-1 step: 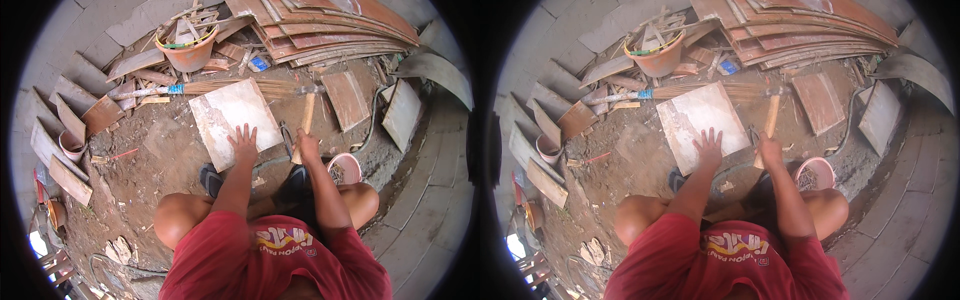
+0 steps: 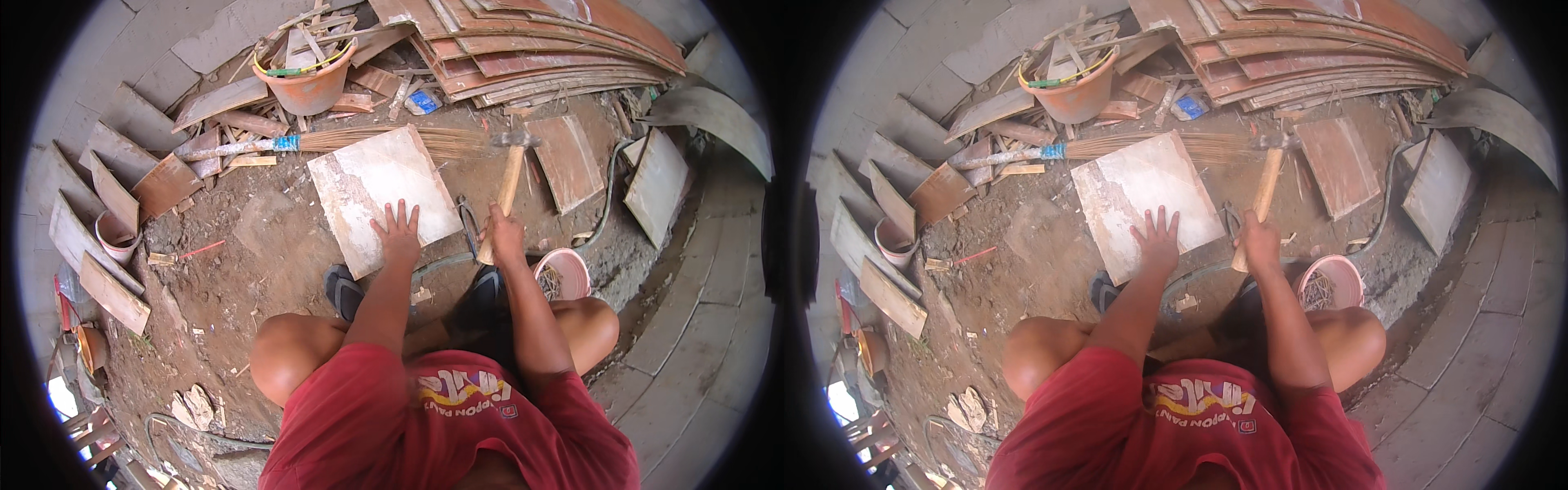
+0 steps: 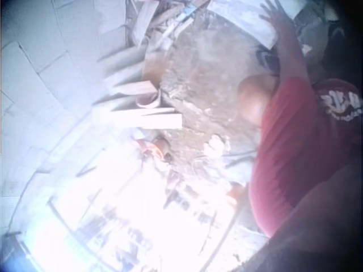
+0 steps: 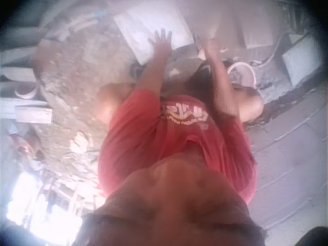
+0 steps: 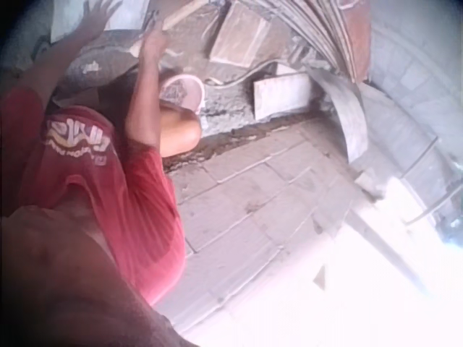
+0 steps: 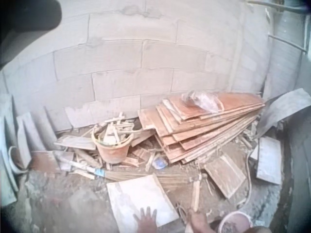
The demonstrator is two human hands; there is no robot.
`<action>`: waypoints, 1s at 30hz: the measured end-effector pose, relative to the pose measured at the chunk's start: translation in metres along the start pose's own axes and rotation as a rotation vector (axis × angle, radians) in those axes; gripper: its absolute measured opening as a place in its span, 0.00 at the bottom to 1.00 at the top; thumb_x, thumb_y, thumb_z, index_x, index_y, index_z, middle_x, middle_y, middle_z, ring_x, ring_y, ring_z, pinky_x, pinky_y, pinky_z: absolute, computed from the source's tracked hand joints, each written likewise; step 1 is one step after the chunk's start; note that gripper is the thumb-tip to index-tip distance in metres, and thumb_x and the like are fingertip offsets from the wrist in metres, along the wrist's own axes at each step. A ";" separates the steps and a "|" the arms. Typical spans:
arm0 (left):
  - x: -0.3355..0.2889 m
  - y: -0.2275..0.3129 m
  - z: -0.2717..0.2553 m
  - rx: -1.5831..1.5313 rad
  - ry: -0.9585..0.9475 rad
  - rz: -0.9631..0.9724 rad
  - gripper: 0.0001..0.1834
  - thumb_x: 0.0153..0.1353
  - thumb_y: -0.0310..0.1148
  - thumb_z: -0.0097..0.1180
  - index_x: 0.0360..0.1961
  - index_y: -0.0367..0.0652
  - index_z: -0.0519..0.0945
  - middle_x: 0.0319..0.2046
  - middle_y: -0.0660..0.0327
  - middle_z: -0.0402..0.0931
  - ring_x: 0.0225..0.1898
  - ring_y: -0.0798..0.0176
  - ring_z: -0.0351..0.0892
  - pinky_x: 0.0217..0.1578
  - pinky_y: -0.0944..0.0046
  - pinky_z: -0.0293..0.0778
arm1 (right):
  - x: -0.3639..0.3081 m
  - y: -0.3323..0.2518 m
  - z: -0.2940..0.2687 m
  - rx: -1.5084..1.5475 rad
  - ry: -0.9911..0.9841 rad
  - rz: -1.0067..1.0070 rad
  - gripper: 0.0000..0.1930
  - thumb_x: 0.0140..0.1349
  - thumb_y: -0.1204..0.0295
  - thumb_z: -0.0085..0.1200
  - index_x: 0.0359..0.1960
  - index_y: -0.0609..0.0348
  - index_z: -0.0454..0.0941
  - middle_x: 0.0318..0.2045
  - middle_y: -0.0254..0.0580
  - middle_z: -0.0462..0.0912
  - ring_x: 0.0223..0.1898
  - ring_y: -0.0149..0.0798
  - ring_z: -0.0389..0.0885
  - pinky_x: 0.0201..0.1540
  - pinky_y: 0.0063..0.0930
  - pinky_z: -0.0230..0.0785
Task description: The person sits on the floor and uses a hammer and pliers to remove thin strips of material from square wooden boards. They repeatedly pry and pull the strips off, placing them aside.
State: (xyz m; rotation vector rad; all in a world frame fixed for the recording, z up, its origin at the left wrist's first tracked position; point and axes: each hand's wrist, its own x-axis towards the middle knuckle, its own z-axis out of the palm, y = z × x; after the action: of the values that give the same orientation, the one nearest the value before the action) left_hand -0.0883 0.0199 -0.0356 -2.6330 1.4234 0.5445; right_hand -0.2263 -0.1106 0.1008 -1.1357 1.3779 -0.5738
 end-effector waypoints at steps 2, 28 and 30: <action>-0.001 0.002 -0.012 -0.015 -0.057 -0.002 0.43 0.62 0.23 0.40 0.76 0.61 0.40 0.77 0.58 0.28 0.76 0.40 0.28 0.63 0.18 0.31 | 0.000 0.001 0.005 0.021 0.077 -0.113 0.13 0.63 0.65 0.53 0.33 0.66 0.72 0.18 0.41 0.74 0.15 0.37 0.74 0.20 0.35 0.67; 0.006 -0.001 0.010 -0.019 0.119 0.050 0.42 0.59 0.27 0.46 0.75 0.57 0.49 0.76 0.55 0.36 0.75 0.38 0.34 0.64 0.20 0.33 | -0.014 -0.032 0.025 -0.124 -0.095 -0.221 0.19 0.64 0.62 0.54 0.43 0.70 0.72 0.25 0.46 0.79 0.24 0.36 0.79 0.26 0.32 0.70; 0.004 0.001 0.011 -0.007 0.098 0.044 0.42 0.59 0.27 0.46 0.75 0.57 0.48 0.76 0.55 0.36 0.75 0.38 0.34 0.64 0.20 0.33 | -0.023 -0.020 0.027 0.000 0.010 -0.339 0.19 0.64 0.62 0.55 0.43 0.70 0.71 0.26 0.46 0.79 0.24 0.36 0.79 0.26 0.32 0.70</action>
State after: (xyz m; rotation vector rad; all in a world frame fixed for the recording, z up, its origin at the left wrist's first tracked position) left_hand -0.0898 0.0187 -0.0475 -2.6737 1.5130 0.4315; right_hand -0.1994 -0.0908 0.1235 -1.3788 1.1998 -0.8214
